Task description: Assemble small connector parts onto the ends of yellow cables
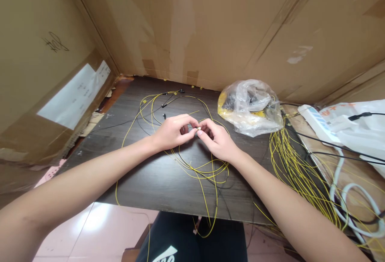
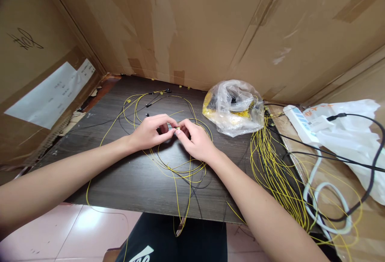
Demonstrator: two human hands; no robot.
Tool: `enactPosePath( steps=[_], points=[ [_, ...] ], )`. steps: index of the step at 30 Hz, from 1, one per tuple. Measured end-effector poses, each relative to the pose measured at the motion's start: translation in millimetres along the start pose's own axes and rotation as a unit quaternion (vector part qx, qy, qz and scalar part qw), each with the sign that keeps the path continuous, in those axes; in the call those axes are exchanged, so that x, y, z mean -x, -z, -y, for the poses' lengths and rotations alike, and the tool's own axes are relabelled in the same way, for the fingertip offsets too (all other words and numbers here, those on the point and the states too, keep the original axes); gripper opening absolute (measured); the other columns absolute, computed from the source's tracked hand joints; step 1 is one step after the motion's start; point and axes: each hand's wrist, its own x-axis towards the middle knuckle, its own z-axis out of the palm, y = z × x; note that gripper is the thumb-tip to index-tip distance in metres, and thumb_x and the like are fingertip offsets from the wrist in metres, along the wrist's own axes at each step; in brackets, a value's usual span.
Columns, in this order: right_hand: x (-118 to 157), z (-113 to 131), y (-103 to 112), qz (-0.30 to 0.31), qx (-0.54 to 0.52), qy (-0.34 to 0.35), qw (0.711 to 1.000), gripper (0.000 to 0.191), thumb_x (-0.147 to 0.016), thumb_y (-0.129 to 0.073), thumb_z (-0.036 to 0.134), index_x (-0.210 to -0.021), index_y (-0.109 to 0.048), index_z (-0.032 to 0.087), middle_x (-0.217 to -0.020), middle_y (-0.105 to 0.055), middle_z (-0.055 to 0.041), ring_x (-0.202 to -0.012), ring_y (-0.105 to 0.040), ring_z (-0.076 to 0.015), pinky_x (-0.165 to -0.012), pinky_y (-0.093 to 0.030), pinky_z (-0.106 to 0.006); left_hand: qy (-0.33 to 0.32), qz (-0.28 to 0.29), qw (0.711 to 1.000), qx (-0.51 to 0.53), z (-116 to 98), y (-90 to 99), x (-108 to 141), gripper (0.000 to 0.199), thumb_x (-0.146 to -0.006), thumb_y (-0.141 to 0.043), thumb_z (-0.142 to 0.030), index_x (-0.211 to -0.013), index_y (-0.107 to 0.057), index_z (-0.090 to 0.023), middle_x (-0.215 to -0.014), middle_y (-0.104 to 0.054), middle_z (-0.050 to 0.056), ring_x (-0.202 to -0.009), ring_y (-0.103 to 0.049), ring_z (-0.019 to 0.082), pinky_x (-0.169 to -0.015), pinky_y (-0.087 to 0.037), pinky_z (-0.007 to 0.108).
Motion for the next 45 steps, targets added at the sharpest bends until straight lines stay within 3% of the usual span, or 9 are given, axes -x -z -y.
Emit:
enactPosePath(
  steps=[4, 10, 15, 19, 22, 30, 41, 45],
  points=[
    [0.4, 0.2, 0.1, -0.007, 0.004, 0.000, 1.000, 0.014, -0.101, -0.051, 0.033, -0.095, -0.056, 0.021, -0.081, -0.063, -0.0015, -0.070, -0.056, -0.0154, -0.068, -0.043, -0.029, 0.001, 0.003, 1.000, -0.002, 0.7, -0.3, 0.0, 0.011, -0.094, -0.063, -0.021, -0.101, -0.069, -0.015, -0.087, -0.071, 0.002, -0.060, -0.059, 0.008, -0.063, -0.050, 0.021],
    [-1.9, -3.6, 1.1, 0.007, 0.049, 0.028, 0.998, 0.040, -0.107, -0.038, 0.036, -0.073, -0.053, 0.021, -0.070, -0.059, -0.0020, -0.070, -0.055, -0.0167, -0.071, -0.040, -0.031, -0.015, 0.010, 1.000, -0.003, -1.7, 0.7, 0.0, 0.011, -0.095, -0.061, -0.020, -0.101, -0.069, -0.015, -0.086, -0.071, 0.002, -0.062, -0.059, 0.009, -0.063, -0.051, 0.021],
    [-2.1, -3.0, 1.2, 0.011, 0.051, 0.022, 0.998, 0.039, -0.107, -0.039, 0.037, -0.075, -0.054, 0.021, -0.071, -0.060, -0.0022, -0.070, -0.055, -0.0170, -0.071, -0.040, -0.031, -0.007, 0.007, 1.000, -0.005, -2.0, 0.5, -0.2, 0.010, -0.094, -0.062, -0.022, -0.099, -0.068, -0.015, -0.085, -0.070, 0.002, -0.061, -0.059, 0.008, -0.063, -0.050, 0.021],
    [-0.8, 0.5, 1.1, 0.002, 0.008, 0.002, 1.000, 0.017, -0.102, -0.050, 0.034, -0.095, -0.059, 0.021, -0.079, -0.064, -0.0013, -0.071, -0.057, -0.0159, -0.067, -0.042, -0.029, 0.012, 0.003, 1.000, -0.002, -0.5, -0.1, -0.3, 0.009, -0.092, -0.064, -0.022, -0.097, -0.068, -0.016, -0.086, -0.070, 0.001, -0.060, -0.059, 0.008, -0.062, -0.050, 0.021],
    [0.0, 1.7, 1.0, -0.004, 0.000, 0.000, 1.000, 0.011, -0.099, -0.054, 0.031, -0.097, -0.058, 0.021, -0.082, -0.064, -0.0012, -0.071, -0.057, -0.0153, -0.066, -0.042, -0.028, 0.010, 0.003, 1.000, 0.001, 0.2, -0.1, -0.2, 0.009, -0.091, -0.064, -0.022, -0.098, -0.068, -0.016, -0.086, -0.070, 0.001, -0.060, -0.059, 0.008, -0.062, -0.051, 0.021],
    [0.1, -0.3, 1.3, -0.001, 0.023, 0.005, 1.000, 0.018, -0.102, -0.051, 0.033, -0.092, -0.060, 0.020, -0.077, -0.063, -0.0009, -0.071, -0.057, -0.0160, -0.070, -0.042, -0.029, -0.013, -0.003, 1.000, 0.004, 1.3, 0.4, 0.1, 0.010, -0.095, -0.064, -0.021, -0.101, -0.070, -0.015, -0.085, -0.072, 0.002, -0.060, -0.060, 0.008, -0.062, -0.050, 0.020],
    [-1.5, -1.2, 3.2, 0.013, 0.050, 0.022, 0.998, 0.042, -0.108, -0.038, 0.039, -0.073, -0.054, 0.021, -0.070, -0.061, -0.0025, -0.072, -0.057, -0.0176, -0.073, -0.042, -0.032, -0.019, 0.005, 1.000, -0.005, -1.4, 0.5, -0.2, 0.013, -0.097, -0.062, -0.022, -0.102, -0.071, -0.015, -0.085, -0.072, 0.003, -0.062, -0.060, 0.009, -0.063, -0.051, 0.022],
    [-0.5, -1.3, 1.8, 0.005, 0.040, 0.013, 0.999, 0.033, -0.106, -0.042, 0.037, -0.081, -0.057, 0.021, -0.075, -0.064, -0.0026, -0.072, -0.058, -0.0171, -0.072, -0.043, -0.031, -0.007, 0.003, 1.000, -0.005, -2.9, 0.7, -0.5, 0.012, -0.095, -0.063, -0.024, -0.100, -0.071, -0.015, -0.083, -0.071, 0.002, -0.061, -0.060, 0.009, -0.063, -0.051, 0.022]
  ],
)
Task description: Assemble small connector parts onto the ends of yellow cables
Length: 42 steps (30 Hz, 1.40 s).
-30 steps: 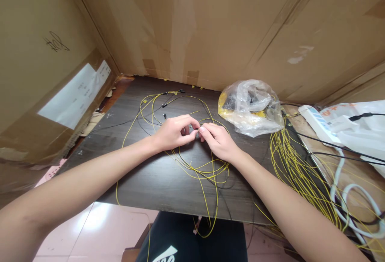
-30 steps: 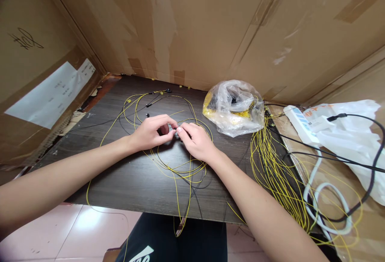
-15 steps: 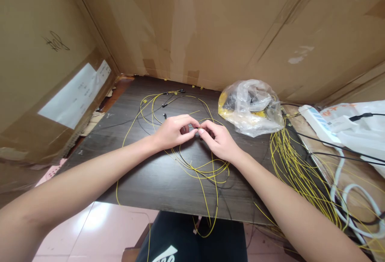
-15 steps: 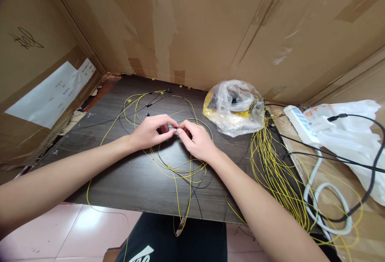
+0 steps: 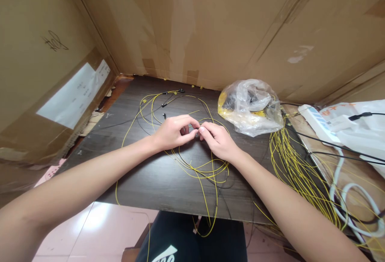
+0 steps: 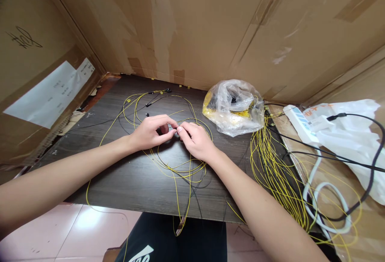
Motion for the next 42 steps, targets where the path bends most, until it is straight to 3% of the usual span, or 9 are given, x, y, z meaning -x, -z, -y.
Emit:
enactPosePath(
  steps=[4, 12, 28, 42],
  points=[
    [0.6, 1.4, -1.0, -0.008, -0.019, -0.019, 1.000, 0.019, -0.102, -0.051, 0.035, -0.096, -0.060, 0.020, -0.080, -0.065, -0.0017, -0.069, -0.057, -0.0156, -0.068, -0.043, -0.029, 0.023, -0.004, 1.000, 0.009, 0.2, -1.1, -0.4, 0.013, -0.094, -0.065, -0.026, -0.098, -0.072, -0.016, -0.079, -0.071, 0.001, -0.057, -0.058, 0.009, -0.060, -0.049, 0.021],
    [-0.2, 1.2, -0.9, -0.019, -0.044, -0.051, 0.998, 0.019, -0.099, -0.057, 0.034, -0.093, -0.065, 0.019, -0.076, -0.065, -0.0013, -0.067, -0.056, -0.0146, -0.064, -0.042, -0.028, 0.025, -0.003, 1.000, 0.011, 1.3, -1.4, -0.2, 0.013, -0.093, -0.065, -0.025, -0.098, -0.072, -0.015, -0.080, -0.072, 0.002, -0.055, -0.057, 0.008, -0.058, -0.047, 0.021],
    [-2.8, -1.2, 3.8, -0.007, -0.153, -0.101, 0.983, 0.026, -0.091, -0.068, 0.042, -0.091, -0.072, 0.016, -0.078, -0.074, -0.0044, -0.063, -0.058, -0.0132, -0.059, -0.043, -0.027, 0.009, 0.008, 1.000, -0.022, 2.1, 0.8, 0.4, 0.016, -0.097, -0.063, -0.028, -0.100, -0.073, -0.016, -0.080, -0.073, 0.002, -0.056, -0.059, 0.009, -0.058, -0.047, 0.022],
    [-2.1, -3.0, 1.6, -0.028, -0.160, -0.106, 0.981, 0.034, -0.085, -0.075, 0.051, -0.090, -0.074, 0.018, -0.076, -0.072, -0.0039, -0.060, -0.054, -0.0131, -0.057, -0.043, -0.028, 0.013, 0.013, 0.999, -0.036, 1.7, 1.5, 0.3, 0.014, -0.095, -0.064, -0.027, -0.098, -0.074, -0.017, -0.080, -0.073, 0.002, -0.054, -0.059, 0.009, -0.058, -0.047, 0.023]
  ],
)
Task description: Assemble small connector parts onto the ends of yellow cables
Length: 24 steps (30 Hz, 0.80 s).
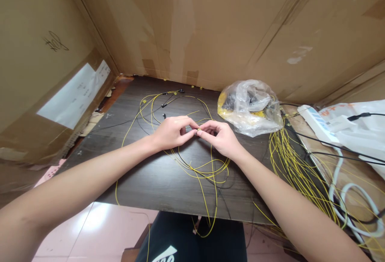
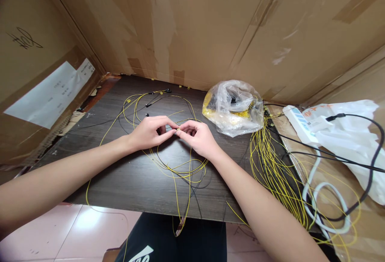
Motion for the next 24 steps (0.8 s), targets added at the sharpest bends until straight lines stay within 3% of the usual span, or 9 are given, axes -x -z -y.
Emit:
enactPosePath(
  steps=[6, 14, 24],
  points=[
    [4.5, 0.9, -4.2, -0.027, 0.063, 0.022, 0.997, 0.022, -0.089, -0.072, 0.040, -0.090, -0.076, 0.018, -0.072, -0.070, -0.0024, -0.057, -0.052, -0.0127, -0.056, -0.041, -0.028, 0.019, 0.002, 1.000, 0.001, -0.8, -1.6, -0.1, 0.015, -0.092, -0.063, -0.027, -0.095, -0.073, -0.016, -0.076, -0.072, 0.001, -0.052, -0.058, 0.009, -0.058, -0.045, 0.023],
    [6.5, 0.4, -4.4, -0.055, 0.191, 0.100, 0.975, 0.010, -0.091, -0.072, 0.029, -0.091, -0.078, 0.021, -0.074, -0.072, -0.0024, -0.064, -0.058, -0.0156, -0.065, -0.045, -0.031, 0.027, 0.002, 1.000, 0.000, 0.0, -0.6, 0.0, 0.014, -0.090, -0.065, -0.027, -0.092, -0.074, -0.016, -0.071, -0.072, 0.000, -0.051, -0.058, 0.010, -0.057, -0.046, 0.024],
    [7.4, -0.3, -4.2, -0.081, 0.249, 0.144, 0.954, 0.004, -0.090, -0.072, 0.021, -0.091, -0.075, 0.020, -0.075, -0.071, -0.0014, -0.067, -0.059, -0.0153, -0.065, -0.045, -0.028, 0.059, 0.003, 0.998, 0.015, -1.4, -0.7, -0.2, 0.014, -0.089, -0.067, -0.026, -0.093, -0.076, -0.016, -0.064, -0.070, -0.002, -0.049, -0.057, 0.009, -0.057, -0.044, 0.023]
  ],
)
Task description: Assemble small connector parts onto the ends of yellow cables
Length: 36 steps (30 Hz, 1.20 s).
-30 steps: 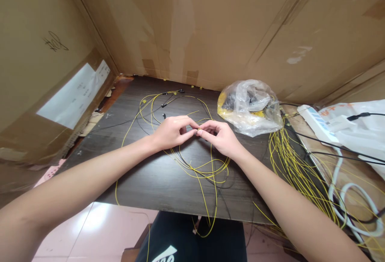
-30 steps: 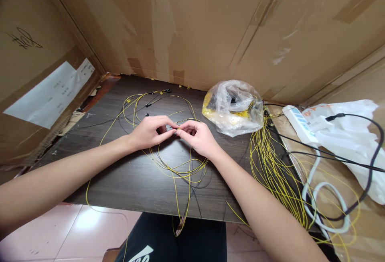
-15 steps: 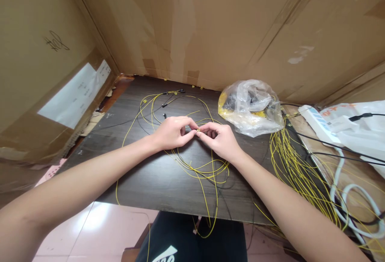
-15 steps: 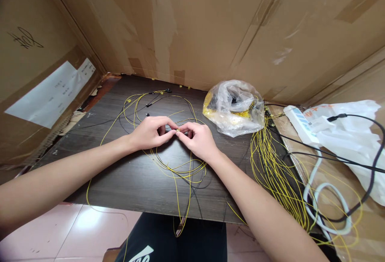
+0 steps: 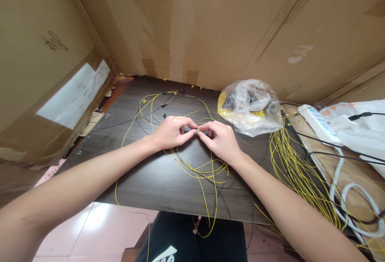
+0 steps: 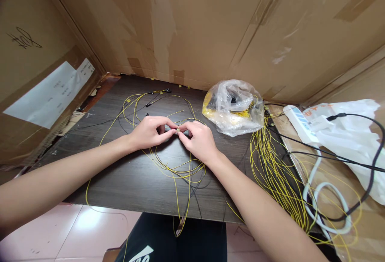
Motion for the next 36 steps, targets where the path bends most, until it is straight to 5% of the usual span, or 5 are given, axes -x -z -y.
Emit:
enactPosePath(
  steps=[19, 36],
  points=[
    [-1.6, -1.6, -2.5, 0.027, -0.073, -0.024, 0.997, 0.019, -0.100, -0.058, 0.029, -0.098, -0.073, 0.018, -0.081, -0.074, -0.0032, -0.066, -0.061, -0.0151, -0.065, -0.045, -0.029, -0.068, -0.028, 0.997, 0.009, 2.2, 0.1, -0.9, 0.012, -0.094, -0.065, -0.020, -0.100, -0.074, -0.015, -0.079, -0.073, 0.001, -0.056, -0.058, 0.008, -0.058, -0.047, 0.021],
    [-4.5, -0.2, 0.4, 0.070, -0.107, -0.012, 0.992, 0.041, -0.105, -0.045, 0.034, -0.070, -0.061, 0.019, -0.067, -0.067, -0.0011, -0.062, -0.061, -0.0133, -0.065, -0.043, -0.026, -0.082, -0.020, 0.996, 0.015, 1.5, -1.3, 0.6, 0.012, -0.091, -0.066, -0.020, -0.099, -0.073, -0.015, -0.083, -0.072, 0.002, -0.056, -0.057, 0.007, -0.058, -0.048, 0.020]
  ],
)
